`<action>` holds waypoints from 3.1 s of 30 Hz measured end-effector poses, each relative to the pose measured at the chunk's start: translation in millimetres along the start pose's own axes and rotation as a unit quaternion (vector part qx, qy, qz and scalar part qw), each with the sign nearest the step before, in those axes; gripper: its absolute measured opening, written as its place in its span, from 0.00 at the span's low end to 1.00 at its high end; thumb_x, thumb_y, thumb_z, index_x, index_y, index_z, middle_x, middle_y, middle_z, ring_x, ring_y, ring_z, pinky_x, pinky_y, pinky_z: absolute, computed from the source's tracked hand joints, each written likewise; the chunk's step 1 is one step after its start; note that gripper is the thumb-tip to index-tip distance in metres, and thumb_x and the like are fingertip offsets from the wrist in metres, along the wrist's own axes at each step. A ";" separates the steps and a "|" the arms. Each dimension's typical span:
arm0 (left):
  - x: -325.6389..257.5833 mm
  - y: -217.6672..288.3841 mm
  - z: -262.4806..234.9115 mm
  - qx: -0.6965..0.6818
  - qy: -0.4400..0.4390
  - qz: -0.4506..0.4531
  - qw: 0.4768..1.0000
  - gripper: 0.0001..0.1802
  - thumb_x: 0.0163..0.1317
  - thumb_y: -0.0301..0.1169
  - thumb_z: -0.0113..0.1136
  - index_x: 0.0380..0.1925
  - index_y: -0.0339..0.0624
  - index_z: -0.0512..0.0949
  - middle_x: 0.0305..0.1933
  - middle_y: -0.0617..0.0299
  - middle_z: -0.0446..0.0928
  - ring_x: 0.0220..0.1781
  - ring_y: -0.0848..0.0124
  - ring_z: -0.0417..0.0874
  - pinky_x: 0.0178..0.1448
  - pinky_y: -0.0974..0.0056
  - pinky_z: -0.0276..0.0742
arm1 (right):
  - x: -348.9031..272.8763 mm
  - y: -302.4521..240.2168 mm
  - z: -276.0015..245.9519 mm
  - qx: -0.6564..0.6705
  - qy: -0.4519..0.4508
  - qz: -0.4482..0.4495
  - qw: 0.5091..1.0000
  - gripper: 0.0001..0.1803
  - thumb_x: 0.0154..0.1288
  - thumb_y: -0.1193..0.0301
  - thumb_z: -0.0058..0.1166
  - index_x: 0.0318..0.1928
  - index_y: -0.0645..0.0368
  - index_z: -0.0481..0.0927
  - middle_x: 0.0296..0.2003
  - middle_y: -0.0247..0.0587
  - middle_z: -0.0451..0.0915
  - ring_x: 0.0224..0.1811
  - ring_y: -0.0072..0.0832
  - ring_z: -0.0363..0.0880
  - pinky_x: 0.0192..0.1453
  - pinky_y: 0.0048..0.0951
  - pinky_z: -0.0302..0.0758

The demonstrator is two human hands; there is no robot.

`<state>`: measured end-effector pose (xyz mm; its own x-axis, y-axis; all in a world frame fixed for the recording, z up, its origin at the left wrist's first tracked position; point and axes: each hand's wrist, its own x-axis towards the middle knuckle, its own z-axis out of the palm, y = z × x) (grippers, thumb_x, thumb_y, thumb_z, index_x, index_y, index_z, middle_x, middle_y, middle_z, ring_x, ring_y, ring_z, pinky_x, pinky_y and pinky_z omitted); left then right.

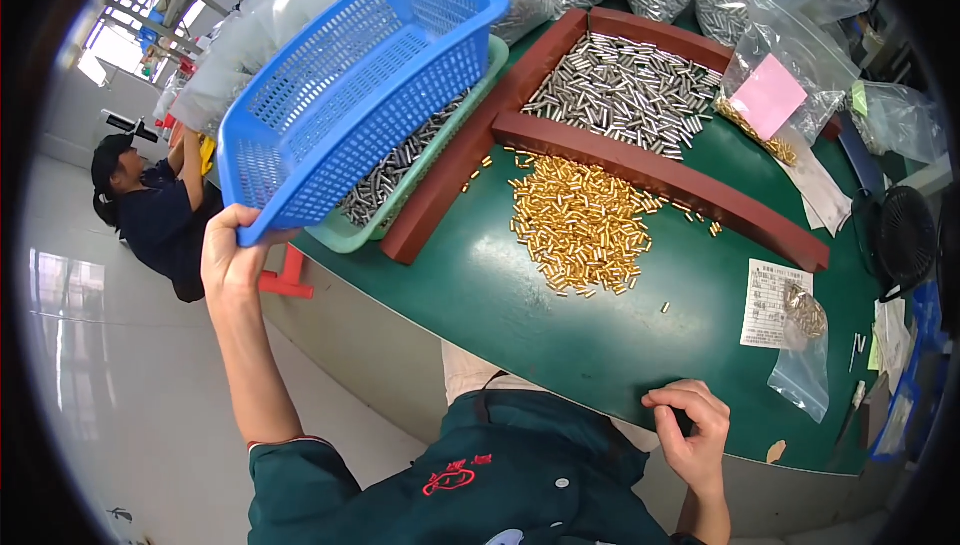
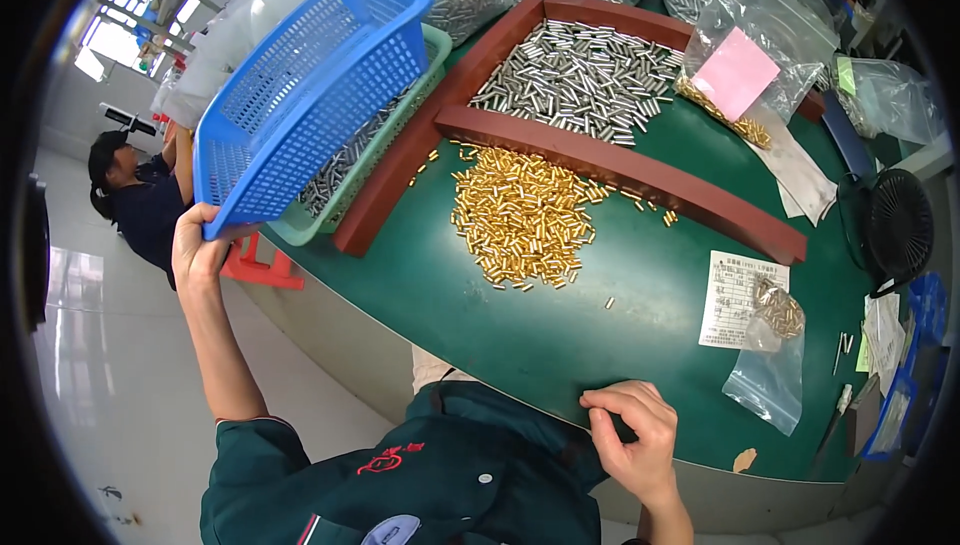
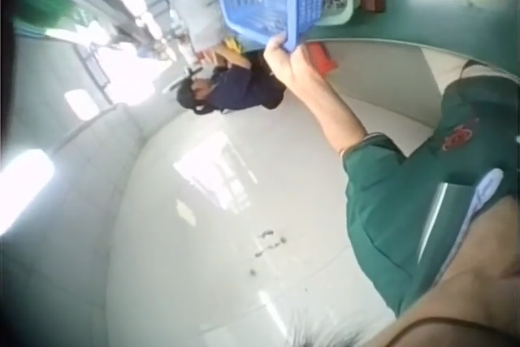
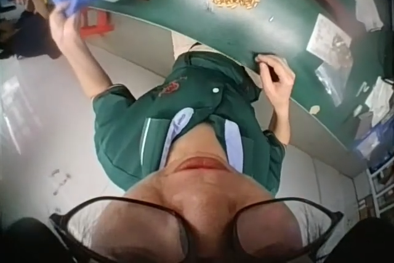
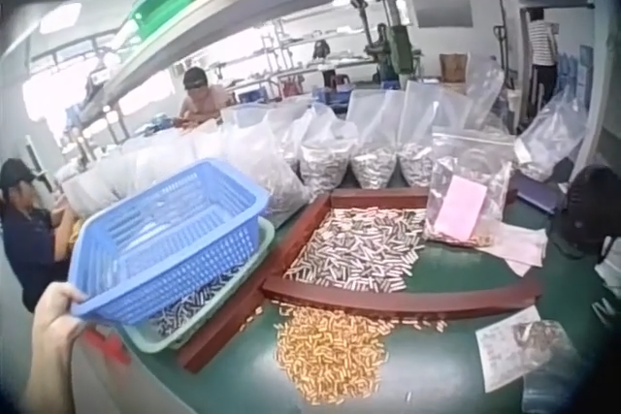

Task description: The worker sorts small metal pins and then manually assembles them into gold-colored metal sleeves on a factory workbench.

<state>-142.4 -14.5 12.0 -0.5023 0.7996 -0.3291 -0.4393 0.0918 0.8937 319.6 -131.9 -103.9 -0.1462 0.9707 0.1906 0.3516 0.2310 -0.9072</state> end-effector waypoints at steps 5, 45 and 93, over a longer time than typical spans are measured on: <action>-12.5 -8.3 2.3 -0.069 0.015 -0.018 0.997 0.25 0.50 0.15 0.45 0.52 0.23 0.59 0.55 0.41 0.67 0.61 0.46 0.65 0.66 0.30 0.46 | -0.5 5.0 1.6 0.011 0.004 -0.013 1.000 0.08 0.47 0.84 0.55 0.30 0.62 0.79 0.25 0.38 0.81 0.26 0.31 0.78 0.36 0.28 0.71; 29.0 13.5 -309.4 -0.191 0.433 -0.116 0.873 0.18 0.58 0.11 0.39 0.49 0.33 0.62 0.47 0.48 0.70 0.16 0.78 0.63 0.61 0.68 0.71 | 9.7 31.1 38.5 -0.523 0.032 0.031 0.851 0.21 0.71 0.59 0.32 0.38 0.68 0.66 0.33 0.55 0.67 0.35 0.52 0.66 0.37 0.48 0.61; 709.0 -421.8 -960.8 0.573 0.427 0.134 0.686 0.13 0.52 0.28 0.54 0.39 0.38 0.77 0.39 0.45 0.76 0.46 0.48 0.75 0.52 0.48 0.70 | 173.3 163.6 864.1 -0.114 -0.277 -0.059 0.952 0.06 0.64 0.77 0.50 0.38 0.66 0.78 0.32 0.42 0.78 0.31 0.27 0.74 0.39 0.25 0.71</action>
<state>-1028.8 -56.4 -891.5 -0.9193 0.2836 0.2728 0.3823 0.8082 0.4479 -447.2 17.5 -543.4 -0.6395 0.7688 0.0012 0.4857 0.4052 -0.7745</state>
